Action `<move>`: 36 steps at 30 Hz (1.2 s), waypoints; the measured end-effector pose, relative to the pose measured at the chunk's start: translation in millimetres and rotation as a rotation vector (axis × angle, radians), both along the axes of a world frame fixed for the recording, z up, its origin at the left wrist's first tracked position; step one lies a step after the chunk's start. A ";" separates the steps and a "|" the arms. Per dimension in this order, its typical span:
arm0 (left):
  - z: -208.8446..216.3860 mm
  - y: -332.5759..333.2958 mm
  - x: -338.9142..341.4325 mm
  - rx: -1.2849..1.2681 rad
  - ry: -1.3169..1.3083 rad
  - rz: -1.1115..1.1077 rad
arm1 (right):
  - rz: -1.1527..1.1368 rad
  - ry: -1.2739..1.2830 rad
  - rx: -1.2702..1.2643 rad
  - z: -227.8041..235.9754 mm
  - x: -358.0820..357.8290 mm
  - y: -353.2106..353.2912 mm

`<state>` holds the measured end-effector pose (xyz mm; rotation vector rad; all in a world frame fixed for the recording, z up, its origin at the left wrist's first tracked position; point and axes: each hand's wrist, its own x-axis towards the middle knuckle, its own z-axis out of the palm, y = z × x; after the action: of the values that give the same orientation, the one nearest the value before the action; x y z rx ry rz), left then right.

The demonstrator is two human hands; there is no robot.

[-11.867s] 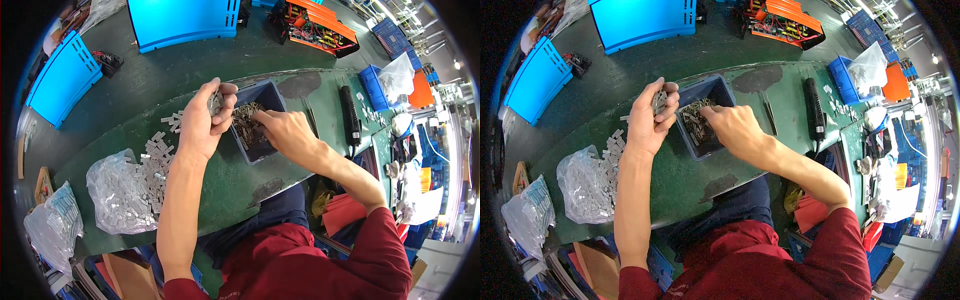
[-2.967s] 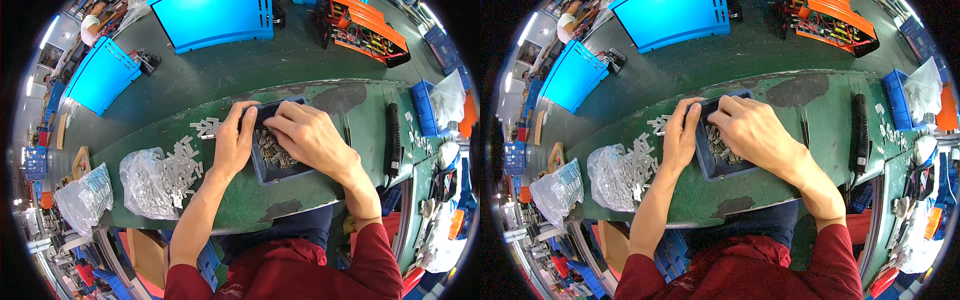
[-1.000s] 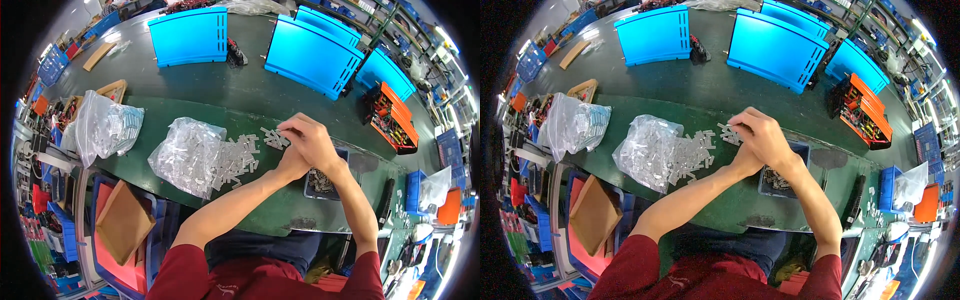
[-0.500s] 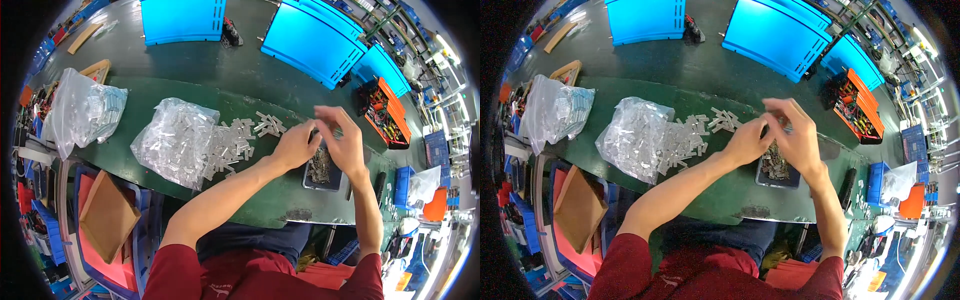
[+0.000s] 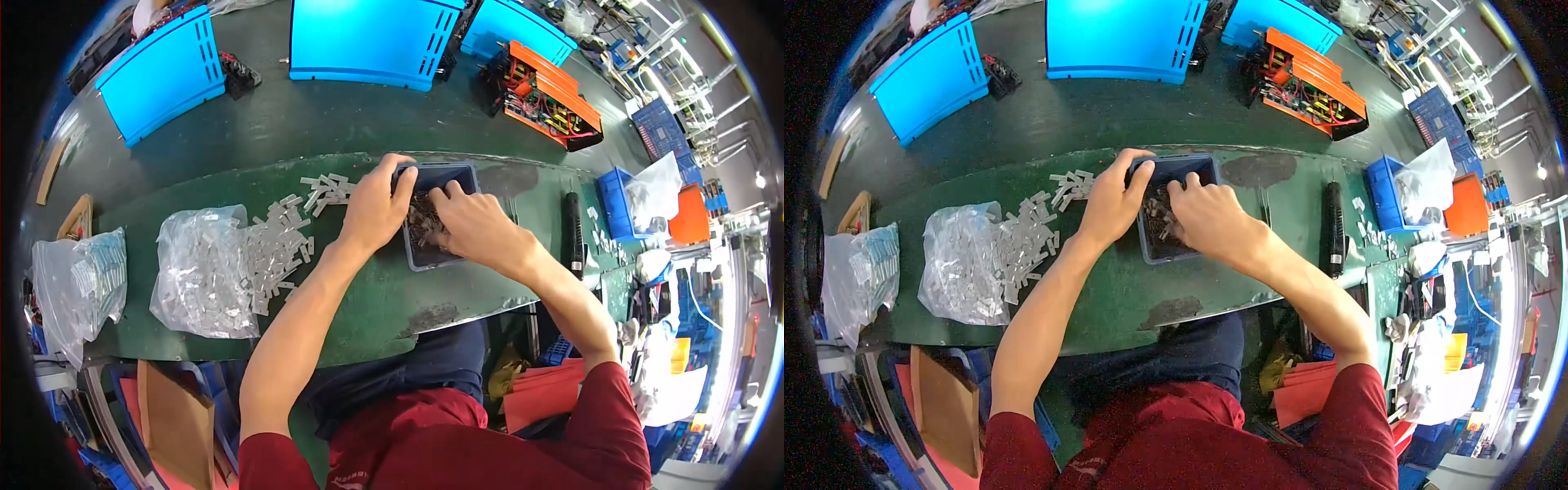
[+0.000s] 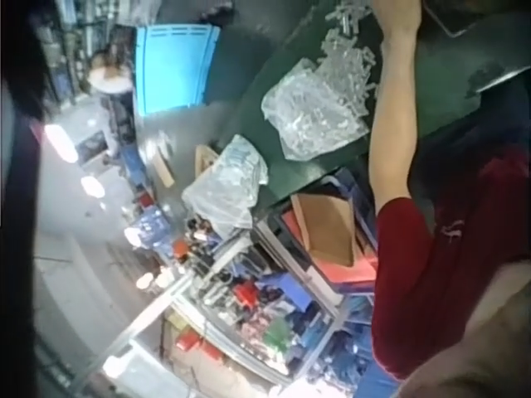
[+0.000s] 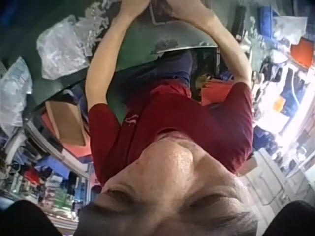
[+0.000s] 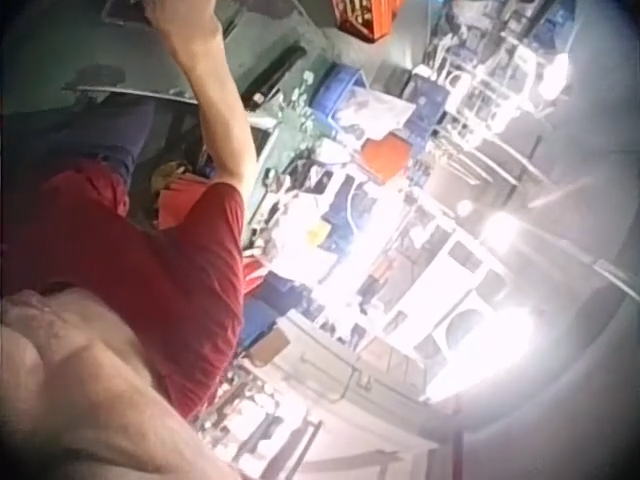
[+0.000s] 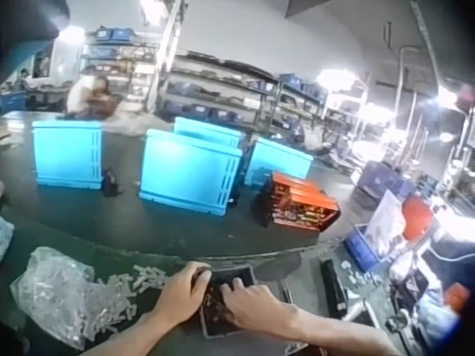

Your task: Sorting small metal parts from a pile into a blue tray at a workbench.

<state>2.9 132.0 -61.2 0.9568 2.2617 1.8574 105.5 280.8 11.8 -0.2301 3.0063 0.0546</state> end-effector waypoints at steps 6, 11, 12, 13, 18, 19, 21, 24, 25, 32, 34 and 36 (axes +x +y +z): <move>-2.2 -4.5 -0.4 -0.026 0.047 0.026 | 0.060 0.199 -0.254 -15.0 -18.5 15.3; 0.3 -8.3 -0.2 -0.048 0.028 0.044 | -0.118 0.149 -0.610 19.1 -13.5 17.2; 2.1 -7.8 -0.3 -0.049 0.026 0.031 | -0.118 0.148 -0.606 20.0 -11.1 18.5; 3.3 -7.2 -0.3 -0.051 0.024 0.019 | -0.152 0.133 -0.661 20.2 -8.5 19.4; 0.0 -7.0 -2.1 -0.066 0.041 0.029 | -0.004 0.210 -0.565 7.4 -2.1 32.9; -0.8 -6.7 -2.6 -0.056 0.059 0.033 | 0.042 0.198 -0.456 8.5 1.7 31.2; -0.6 -6.6 -2.4 -0.061 0.047 0.028 | 0.085 0.184 -0.347 11.5 9.0 26.7; -1.6 -5.6 -2.4 -0.049 0.046 0.028 | 0.175 0.028 -0.222 10.4 12.6 18.9; -2.3 -5.6 -2.7 -0.033 0.058 0.036 | 0.291 0.059 -0.144 4.8 11.5 18.4; 3.5 -5.7 -0.8 -0.088 0.010 0.017 | 0.377 0.129 -0.007 -1.8 3.7 28.1; 2.6 -8.4 -0.8 -0.085 0.038 0.021 | 0.341 0.127 -0.094 10.8 0.9 24.9; 1.7 -8.9 -1.1 -0.081 0.035 0.026 | 0.276 0.125 -0.206 23.6 -0.3 22.6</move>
<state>1.8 123.1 -59.5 0.9601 2.3604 1.7569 105.2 303.4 35.4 -0.6858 3.0784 -0.2245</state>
